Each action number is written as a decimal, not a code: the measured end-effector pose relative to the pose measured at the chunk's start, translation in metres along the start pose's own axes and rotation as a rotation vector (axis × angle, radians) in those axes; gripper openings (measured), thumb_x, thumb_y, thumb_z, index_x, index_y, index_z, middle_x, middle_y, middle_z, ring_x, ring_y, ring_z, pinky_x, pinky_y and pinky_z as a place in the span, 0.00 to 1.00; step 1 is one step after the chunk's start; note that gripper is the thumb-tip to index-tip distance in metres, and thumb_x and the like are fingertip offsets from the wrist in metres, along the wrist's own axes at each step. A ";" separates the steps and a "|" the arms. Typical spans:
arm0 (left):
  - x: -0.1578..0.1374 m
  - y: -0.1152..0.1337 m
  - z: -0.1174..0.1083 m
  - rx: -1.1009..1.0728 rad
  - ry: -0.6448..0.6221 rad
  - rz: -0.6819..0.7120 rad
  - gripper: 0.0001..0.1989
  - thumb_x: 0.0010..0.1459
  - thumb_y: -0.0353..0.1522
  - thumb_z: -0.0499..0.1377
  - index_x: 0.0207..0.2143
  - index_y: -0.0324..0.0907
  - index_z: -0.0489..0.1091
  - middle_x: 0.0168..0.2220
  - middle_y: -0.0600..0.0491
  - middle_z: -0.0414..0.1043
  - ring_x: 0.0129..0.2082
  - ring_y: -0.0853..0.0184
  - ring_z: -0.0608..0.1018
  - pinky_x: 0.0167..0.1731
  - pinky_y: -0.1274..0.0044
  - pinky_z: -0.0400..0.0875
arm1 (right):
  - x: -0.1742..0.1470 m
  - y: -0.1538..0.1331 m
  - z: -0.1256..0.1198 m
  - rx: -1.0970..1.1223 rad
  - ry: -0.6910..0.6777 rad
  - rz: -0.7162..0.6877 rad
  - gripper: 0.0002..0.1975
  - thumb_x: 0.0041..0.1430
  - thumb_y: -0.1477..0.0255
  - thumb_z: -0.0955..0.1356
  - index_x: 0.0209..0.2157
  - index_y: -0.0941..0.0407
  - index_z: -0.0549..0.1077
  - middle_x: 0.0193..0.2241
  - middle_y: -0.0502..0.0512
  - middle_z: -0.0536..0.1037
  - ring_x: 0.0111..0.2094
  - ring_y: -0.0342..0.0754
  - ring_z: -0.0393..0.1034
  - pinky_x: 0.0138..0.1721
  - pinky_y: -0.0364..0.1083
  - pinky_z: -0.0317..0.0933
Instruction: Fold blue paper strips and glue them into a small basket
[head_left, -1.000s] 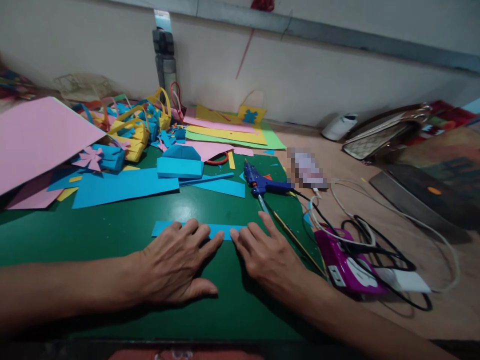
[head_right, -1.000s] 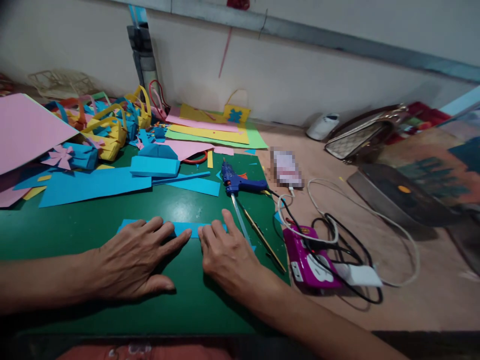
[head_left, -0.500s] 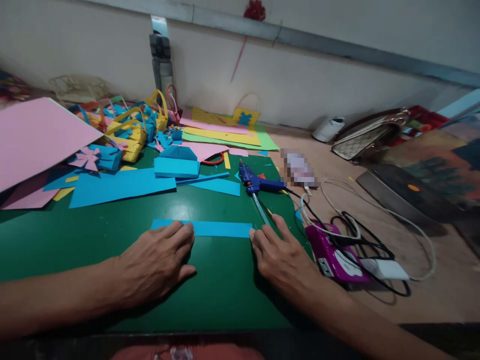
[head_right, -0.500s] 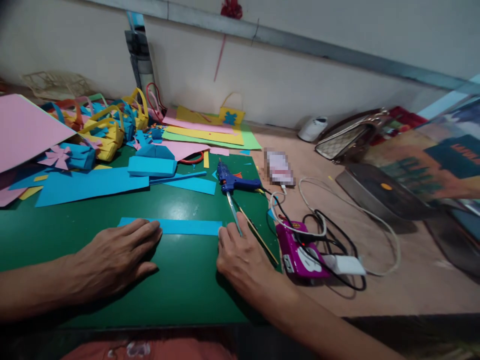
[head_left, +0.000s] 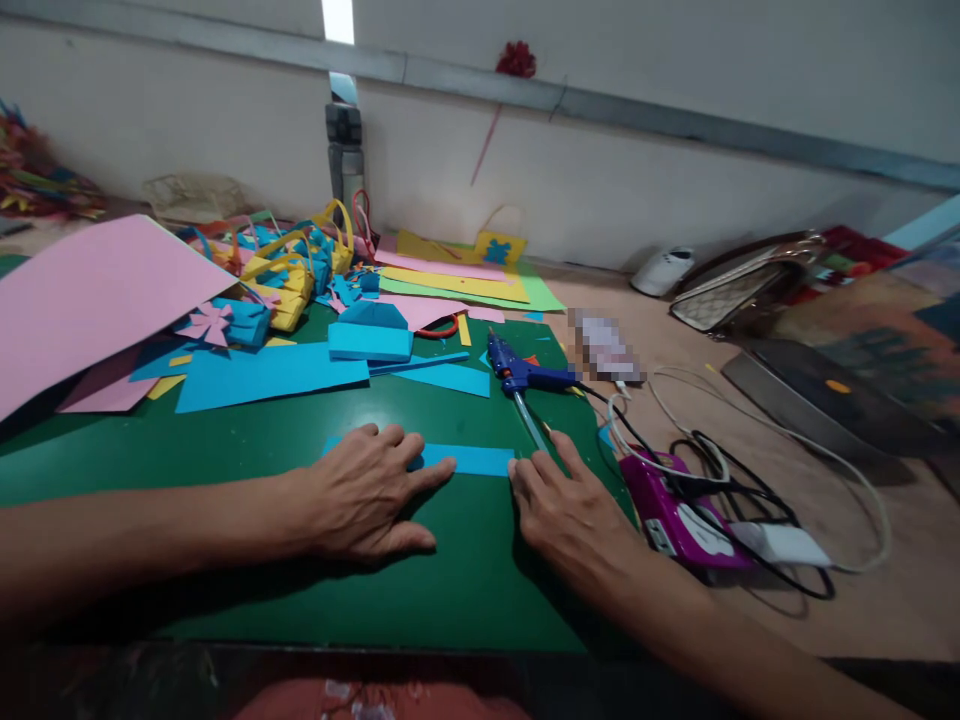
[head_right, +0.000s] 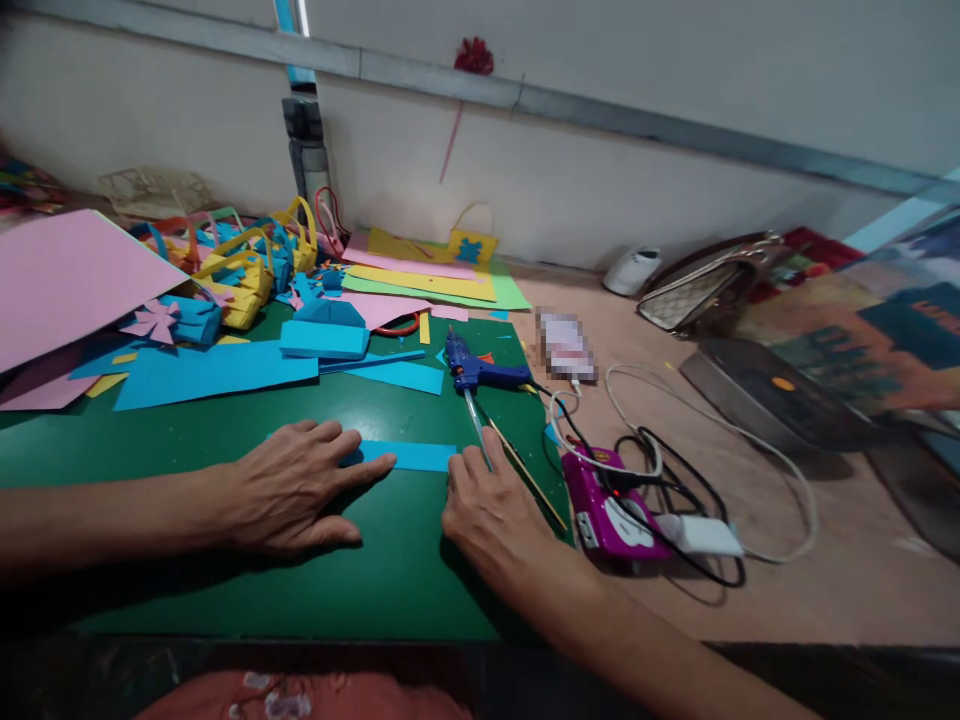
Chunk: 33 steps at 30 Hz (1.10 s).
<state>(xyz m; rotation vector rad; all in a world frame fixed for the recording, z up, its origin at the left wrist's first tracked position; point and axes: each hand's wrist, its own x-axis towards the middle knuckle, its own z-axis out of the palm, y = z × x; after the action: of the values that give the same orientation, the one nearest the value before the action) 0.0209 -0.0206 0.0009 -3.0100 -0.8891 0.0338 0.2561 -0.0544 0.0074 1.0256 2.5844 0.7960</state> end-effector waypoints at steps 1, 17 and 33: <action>0.003 0.001 -0.001 0.010 -0.009 0.011 0.33 0.57 0.55 0.42 0.59 0.47 0.53 0.37 0.47 0.65 0.32 0.60 0.68 0.29 0.71 0.62 | 0.000 -0.001 -0.001 0.000 -0.008 -0.003 0.11 0.47 0.84 0.64 0.31 0.63 0.77 0.28 0.61 0.73 0.33 0.56 0.65 0.53 0.63 0.47; -0.011 0.004 0.001 0.082 -0.017 -0.018 0.30 0.58 0.51 0.45 0.53 0.38 0.59 0.37 0.44 0.65 0.35 0.56 0.68 0.27 0.70 0.64 | 0.001 0.001 -0.005 -0.009 0.070 0.100 0.11 0.50 0.84 0.63 0.31 0.63 0.76 0.25 0.59 0.72 0.30 0.53 0.64 0.46 0.58 0.52; 0.011 -0.008 0.022 0.122 0.355 0.019 0.08 0.61 0.30 0.51 0.31 0.39 0.67 0.28 0.51 0.67 0.28 0.64 0.65 0.26 0.73 0.55 | 0.022 0.001 0.006 0.175 0.257 0.089 0.08 0.54 0.81 0.62 0.27 0.59 0.71 0.25 0.56 0.71 0.29 0.51 0.60 0.40 0.51 0.52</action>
<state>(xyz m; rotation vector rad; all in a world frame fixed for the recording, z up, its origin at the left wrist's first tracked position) 0.0249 -0.0078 -0.0216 -2.7825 -0.7892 -0.4156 0.2440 -0.0361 0.0024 1.1632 2.8867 0.7790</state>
